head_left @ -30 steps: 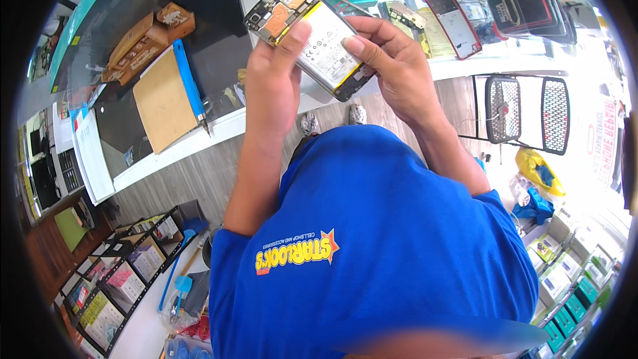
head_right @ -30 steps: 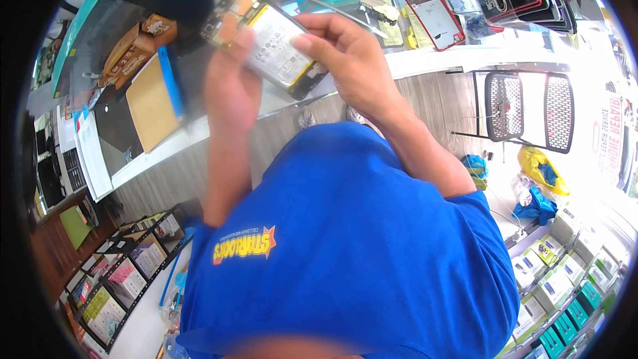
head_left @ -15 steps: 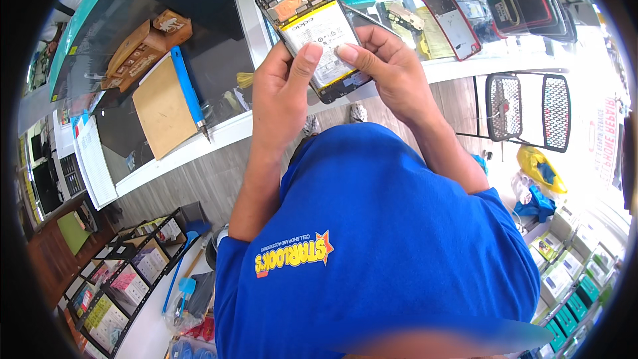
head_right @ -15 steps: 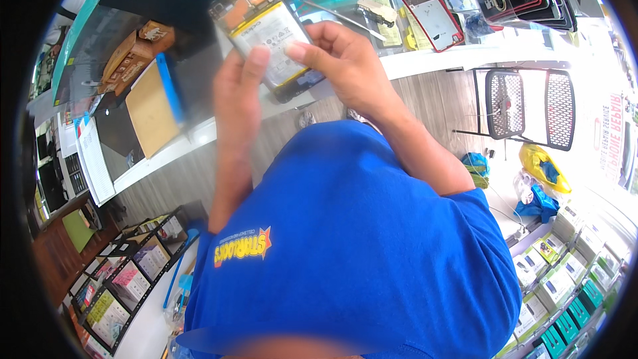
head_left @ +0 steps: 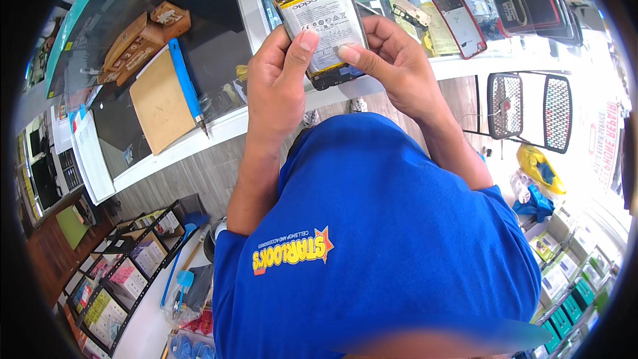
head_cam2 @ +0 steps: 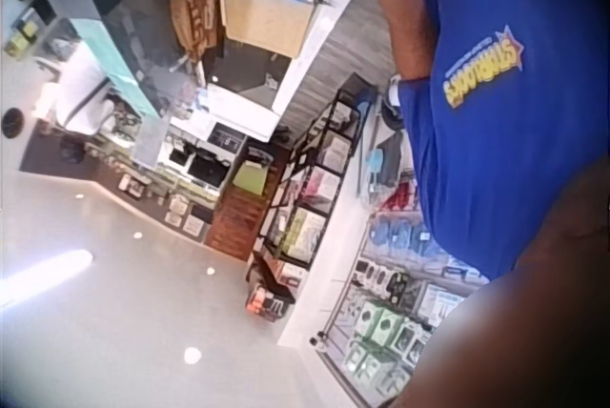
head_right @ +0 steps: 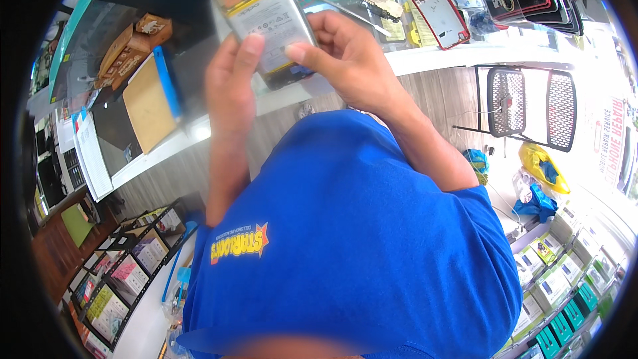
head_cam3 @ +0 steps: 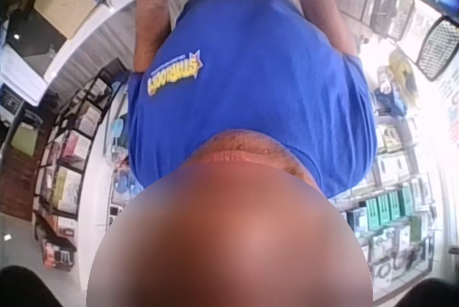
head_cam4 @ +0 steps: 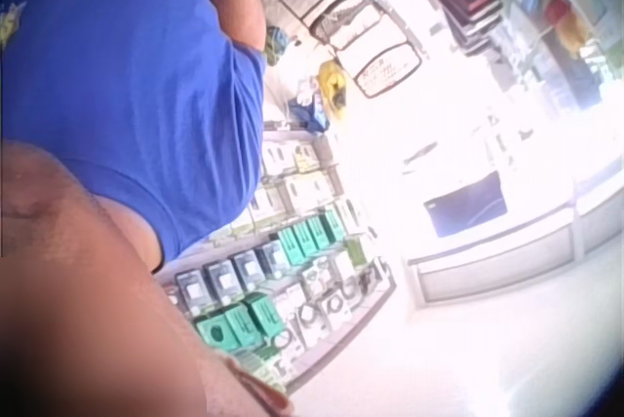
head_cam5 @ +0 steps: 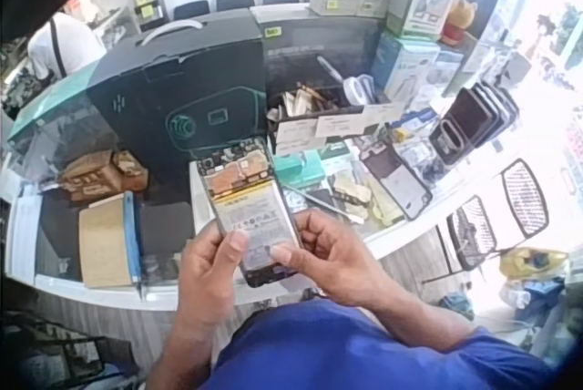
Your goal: The person uses a blue-handled screwdriver to remove and install screws on a disassembled smartphone. They handle the phone's internal components, including the battery and circuit board, and place a protective sticker on the battery. The person works at a counter in a mobile repair shop.
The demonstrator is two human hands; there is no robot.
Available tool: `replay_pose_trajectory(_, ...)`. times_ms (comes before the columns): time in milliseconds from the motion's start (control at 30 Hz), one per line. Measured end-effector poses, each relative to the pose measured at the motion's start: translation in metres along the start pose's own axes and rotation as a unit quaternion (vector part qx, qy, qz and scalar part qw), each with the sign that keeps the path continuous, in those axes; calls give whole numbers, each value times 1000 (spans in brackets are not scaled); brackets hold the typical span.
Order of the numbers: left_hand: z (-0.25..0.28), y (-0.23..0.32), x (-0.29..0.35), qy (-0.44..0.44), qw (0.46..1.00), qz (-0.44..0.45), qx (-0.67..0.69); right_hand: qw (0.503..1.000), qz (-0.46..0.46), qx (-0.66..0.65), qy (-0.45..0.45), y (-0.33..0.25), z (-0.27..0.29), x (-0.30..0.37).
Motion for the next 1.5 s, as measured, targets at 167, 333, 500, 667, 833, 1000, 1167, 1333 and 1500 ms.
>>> replay_pose_trajectory(167,-2,7,1,0,1000,-30,-4,1000,-11,-25,-9,5,-7,-2)
replay_pose_trajectory(333,3,7,1,28,997,-35,66,998,2,-33,-53,7,-17,1)
replay_pose_trajectory(500,8,15,7,42,998,-48,24,991,89,104,-2,-13,-9,-5)
replay_pose_trajectory(667,8,31,15,61,993,-90,-47,887,335,318,19,-76,-20,3)
replay_pose_trajectory(833,2,42,21,53,988,-104,-103,846,375,379,18,-89,-32,8)
replay_pose_trajectory(1000,1,46,26,55,984,-122,-118,836,387,390,24,-90,-37,11)
replay_pose_trajectory(1167,-6,53,25,50,967,-206,-142,807,398,435,31,-91,-40,16)
replay_pose_trajectory(1333,-10,48,26,47,964,-213,-152,818,365,443,28,-89,-40,15)
replay_pose_trajectory(1500,-8,47,26,43,965,-215,-147,844,334,419,7,-85,-36,11)
Point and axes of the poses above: each hand's wrist, its own x-axis away from the middle knuckle, its own z-axis out of the back of the hand, y = z × x, the point moved 10 cm from there along -x, towards the middle knuckle, and after that the axes turned 6 degrees about z, right-handed, at the moved point
